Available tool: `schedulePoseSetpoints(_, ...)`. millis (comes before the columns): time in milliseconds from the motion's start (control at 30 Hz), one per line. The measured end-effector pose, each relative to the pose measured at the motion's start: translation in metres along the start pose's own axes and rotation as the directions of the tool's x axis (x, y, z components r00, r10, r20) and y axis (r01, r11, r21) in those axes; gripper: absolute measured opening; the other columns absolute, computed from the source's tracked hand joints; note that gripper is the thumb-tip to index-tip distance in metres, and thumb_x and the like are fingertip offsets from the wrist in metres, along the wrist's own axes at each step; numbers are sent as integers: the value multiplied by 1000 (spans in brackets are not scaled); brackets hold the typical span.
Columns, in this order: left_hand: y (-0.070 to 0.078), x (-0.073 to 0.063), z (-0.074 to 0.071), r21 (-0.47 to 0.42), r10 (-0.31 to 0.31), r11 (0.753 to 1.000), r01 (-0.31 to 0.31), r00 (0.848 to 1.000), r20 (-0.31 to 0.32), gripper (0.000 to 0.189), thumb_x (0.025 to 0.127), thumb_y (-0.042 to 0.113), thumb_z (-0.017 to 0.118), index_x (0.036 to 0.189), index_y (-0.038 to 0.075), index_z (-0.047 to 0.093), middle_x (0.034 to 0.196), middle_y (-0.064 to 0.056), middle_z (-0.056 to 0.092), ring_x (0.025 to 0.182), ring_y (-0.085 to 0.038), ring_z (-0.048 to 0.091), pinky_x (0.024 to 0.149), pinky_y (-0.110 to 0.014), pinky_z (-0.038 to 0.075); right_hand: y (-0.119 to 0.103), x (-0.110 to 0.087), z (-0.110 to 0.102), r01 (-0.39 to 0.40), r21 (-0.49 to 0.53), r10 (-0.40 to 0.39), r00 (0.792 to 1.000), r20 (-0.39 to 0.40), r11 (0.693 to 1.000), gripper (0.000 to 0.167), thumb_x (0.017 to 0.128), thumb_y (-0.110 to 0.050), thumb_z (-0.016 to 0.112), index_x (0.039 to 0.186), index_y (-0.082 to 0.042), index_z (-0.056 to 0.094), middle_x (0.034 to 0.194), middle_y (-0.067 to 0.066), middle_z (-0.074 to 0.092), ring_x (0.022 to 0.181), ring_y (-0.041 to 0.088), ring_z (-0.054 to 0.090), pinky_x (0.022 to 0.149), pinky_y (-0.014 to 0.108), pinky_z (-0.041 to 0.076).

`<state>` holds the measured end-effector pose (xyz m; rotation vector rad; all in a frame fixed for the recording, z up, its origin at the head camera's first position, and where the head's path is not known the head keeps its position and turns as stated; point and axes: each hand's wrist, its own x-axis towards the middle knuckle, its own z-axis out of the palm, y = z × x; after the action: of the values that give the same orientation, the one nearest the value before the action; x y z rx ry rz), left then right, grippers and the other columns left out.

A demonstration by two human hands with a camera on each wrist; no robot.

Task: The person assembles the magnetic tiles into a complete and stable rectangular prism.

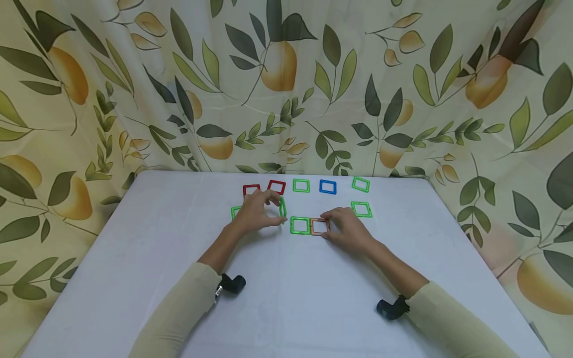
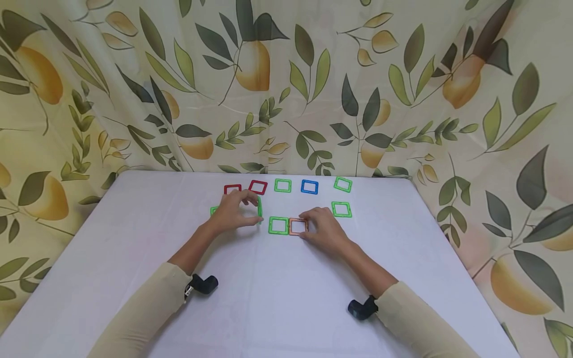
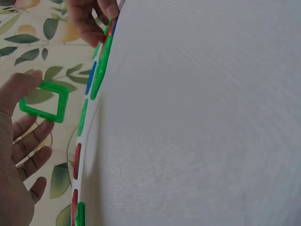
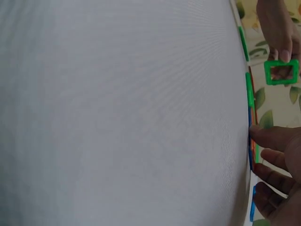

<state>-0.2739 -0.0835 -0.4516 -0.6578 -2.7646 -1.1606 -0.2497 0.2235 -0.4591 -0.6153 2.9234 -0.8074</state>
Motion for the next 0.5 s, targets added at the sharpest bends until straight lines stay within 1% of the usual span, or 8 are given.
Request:
schedulePoseSetpoints(133, -1, 0, 2, -21, 30, 999, -29, 999, 28, 51, 82, 33, 90, 124, 13, 69, 114, 3, 72, 111, -21, 60, 104, -51, 39, -2, 1, 1, 13, -9, -13, 1000, -6, 1000, 47, 89, -23, 86, 132, -8, 72, 133, 9, 67, 126, 33, 51, 109, 52, 41)
schedulePoseSetpoints(233, -1, 0, 3, -43, 48, 998, -46, 998, 43, 51, 82, 31, 90, 124, 12, 69, 114, 2, 72, 111, -22, 60, 105, -51, 36, -4, 1, 1, 15, -19, -15, 1000, -10, 1000, 47, 89, -23, 86, 131, -8, 72, 132, 9, 68, 125, 33, 51, 108, 52, 41)
schedulePoseSetpoints(300, 0, 0, 4, -55, 59, 997, -56, 997, 54, 50, 82, 29, 91, 124, 12, 68, 115, 3, 72, 111, -22, 61, 104, -48, 39, -5, 0, 2, 13, -18, -13, 1000, -12, 1000, 47, 89, -22, 86, 131, -8, 72, 132, 9, 67, 126, 33, 51, 108, 52, 42)
schedulePoseSetpoints(400, 0, 0, 6, -89, 75, 994, -69, 995, 68, 49, 82, 26, 91, 123, 12, 68, 115, 3, 72, 111, -23, 61, 101, -43, 45, -5, 0, 4, 14, -15, -14, 1000, -11, 1000, 46, 90, -22, 86, 131, -9, 72, 133, 10, 67, 126, 34, 51, 109, 53, 42)
schedulePoseSetpoints(467, -1, -1, 8, -114, 81, 991, -72, 994, 80, 49, 82, 24, 91, 123, 11, 68, 115, 2, 72, 111, -22, 62, 98, -41, 49, -5, 1, 5, 18, -12, -18, 1000, -9, 1000, 45, 90, -21, 86, 131, -9, 72, 133, 10, 67, 126, 34, 51, 109, 53, 42)
schedulePoseSetpoints(500, -1, -1, 9, -124, 81, 990, -70, 993, 86, 49, 82, 23, 91, 123, 11, 68, 116, 2, 71, 111, -22, 61, 98, -40, 50, -5, 1, 5, 22, -10, -22, 1000, -10, 1000, 45, 90, -21, 86, 131, -9, 72, 133, 10, 67, 126, 34, 51, 109, 53, 41)
